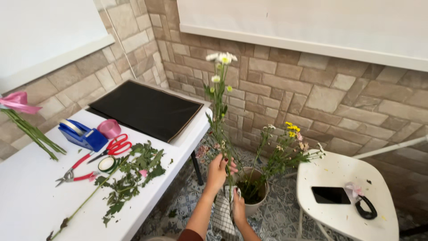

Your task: The person trims and cleans flower stems using shears and a cloth while another person assists at a workspace.

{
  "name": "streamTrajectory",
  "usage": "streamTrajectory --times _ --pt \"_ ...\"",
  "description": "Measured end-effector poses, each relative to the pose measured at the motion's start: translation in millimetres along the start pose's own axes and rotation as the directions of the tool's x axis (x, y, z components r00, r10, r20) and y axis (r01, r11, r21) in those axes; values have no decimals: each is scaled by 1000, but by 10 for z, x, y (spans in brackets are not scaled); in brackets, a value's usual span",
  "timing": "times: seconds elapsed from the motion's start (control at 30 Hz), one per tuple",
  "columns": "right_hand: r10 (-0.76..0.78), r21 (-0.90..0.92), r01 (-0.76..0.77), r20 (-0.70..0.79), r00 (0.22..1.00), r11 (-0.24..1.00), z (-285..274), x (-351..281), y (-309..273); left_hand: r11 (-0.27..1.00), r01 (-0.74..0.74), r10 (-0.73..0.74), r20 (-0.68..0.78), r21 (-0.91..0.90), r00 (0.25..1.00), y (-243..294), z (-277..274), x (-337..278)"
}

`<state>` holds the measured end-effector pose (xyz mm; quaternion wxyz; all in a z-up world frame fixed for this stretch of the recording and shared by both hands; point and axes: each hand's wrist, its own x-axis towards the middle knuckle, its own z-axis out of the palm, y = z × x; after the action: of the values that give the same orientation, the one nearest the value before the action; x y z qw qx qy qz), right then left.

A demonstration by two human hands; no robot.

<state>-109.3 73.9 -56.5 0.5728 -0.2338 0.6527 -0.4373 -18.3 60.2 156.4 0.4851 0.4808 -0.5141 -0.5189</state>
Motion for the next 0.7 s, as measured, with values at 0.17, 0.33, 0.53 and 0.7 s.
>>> streamTrajectory --times 0.17,0.33,0.53,0.7 --pt "280 -173 -295 -105 954 940 -296 55 13 998 -37 33 -69 -57 997 95 51 58" --pt "517 -75 -562 -306 799 824 -481 1213 837 989 -56 37 -139 -136 990 266 45 100" --pt "234 -2 -245 -294 927 970 -519 673 555 946 -248 199 -230 -209 953 128 -70 -17" --pt "240 253 -174 -262 935 952 -173 -180 -443 822 -564 457 -494 -83 740 389 -464 -414"
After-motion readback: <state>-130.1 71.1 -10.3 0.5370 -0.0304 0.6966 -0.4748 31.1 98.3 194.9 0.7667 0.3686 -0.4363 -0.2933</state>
